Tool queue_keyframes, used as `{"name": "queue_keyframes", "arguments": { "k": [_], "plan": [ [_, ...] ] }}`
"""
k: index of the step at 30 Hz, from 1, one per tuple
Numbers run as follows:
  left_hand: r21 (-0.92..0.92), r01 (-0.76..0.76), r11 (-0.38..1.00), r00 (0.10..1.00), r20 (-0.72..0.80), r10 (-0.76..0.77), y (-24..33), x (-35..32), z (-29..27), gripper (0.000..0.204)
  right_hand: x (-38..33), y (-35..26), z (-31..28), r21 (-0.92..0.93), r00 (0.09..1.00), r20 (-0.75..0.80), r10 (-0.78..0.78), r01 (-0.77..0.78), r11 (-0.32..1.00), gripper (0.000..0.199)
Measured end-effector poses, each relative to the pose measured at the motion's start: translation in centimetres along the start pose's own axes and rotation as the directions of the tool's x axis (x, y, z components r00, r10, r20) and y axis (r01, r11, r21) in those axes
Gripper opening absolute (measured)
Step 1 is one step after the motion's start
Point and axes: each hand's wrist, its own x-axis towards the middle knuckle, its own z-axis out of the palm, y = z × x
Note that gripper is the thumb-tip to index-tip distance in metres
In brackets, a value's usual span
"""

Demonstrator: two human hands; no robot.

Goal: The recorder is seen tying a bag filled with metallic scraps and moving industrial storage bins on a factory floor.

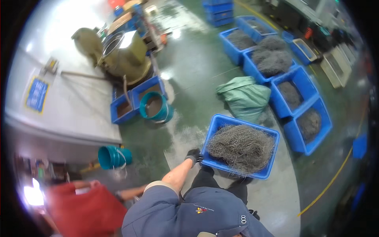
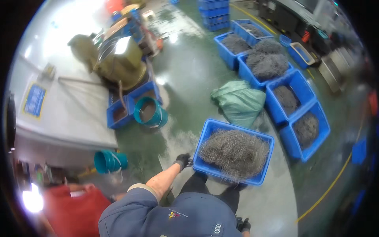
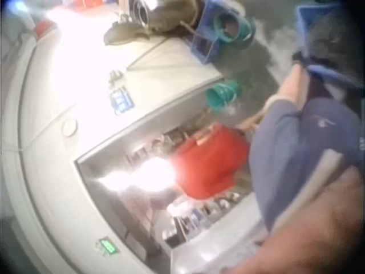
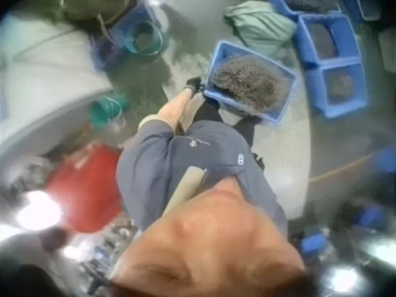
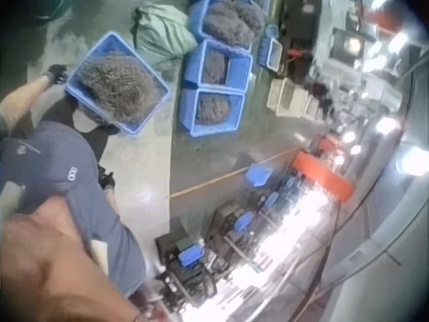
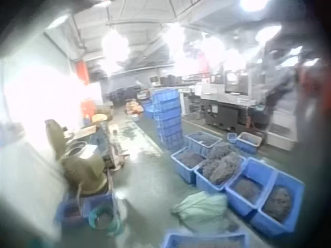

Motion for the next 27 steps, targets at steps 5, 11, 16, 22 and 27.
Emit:
{"name": "queue_keyframes", "arguments": {
  "k": [5, 11, 16, 22, 27],
  "plan": [
    [0.155, 0.087, 0.984, 0.996, -0.050, -0.080, 3.9, 3.9, -10.1, 0.037, -7.0, 0.8, 6.5, 0.446, 0.948, 0.197, 0.249, -0.312, 0.839, 0.062],
    [0.106, -0.014, 0.994, 0.994, 0.111, 0.002, 9.5, 1.8, -10.9, 0.043, -7.3, 3.6, 14.6, 0.444, 0.998, 0.030, 0.060, -0.067, 0.893, 0.047],
    [0.126, -0.001, 0.992, 0.987, 0.158, -0.019, 14.0, 3.5, -11.5, 0.041, -2.7, 12.2, 15.7, 0.395, 0.991, 0.115, 0.068, -0.108, 0.912, 0.019],
    [0.082, 0.083, 0.993, 0.978, 0.184, -0.097, 22.1, 12.0, -16.0, 0.036, -4.8, 17.8, 26.1, -0.279, 0.962, -0.028, -0.272, 0.254, 0.926, 0.020],
    [0.245, 0.139, 0.959, 0.960, 0.203, -0.191, 31.9, 17.8, -18.9, 0.055, -13.2, 18.2, 35.8, 0.137, 0.951, -0.081, 0.299, -0.287, 0.948, 0.053]
  ]
}}
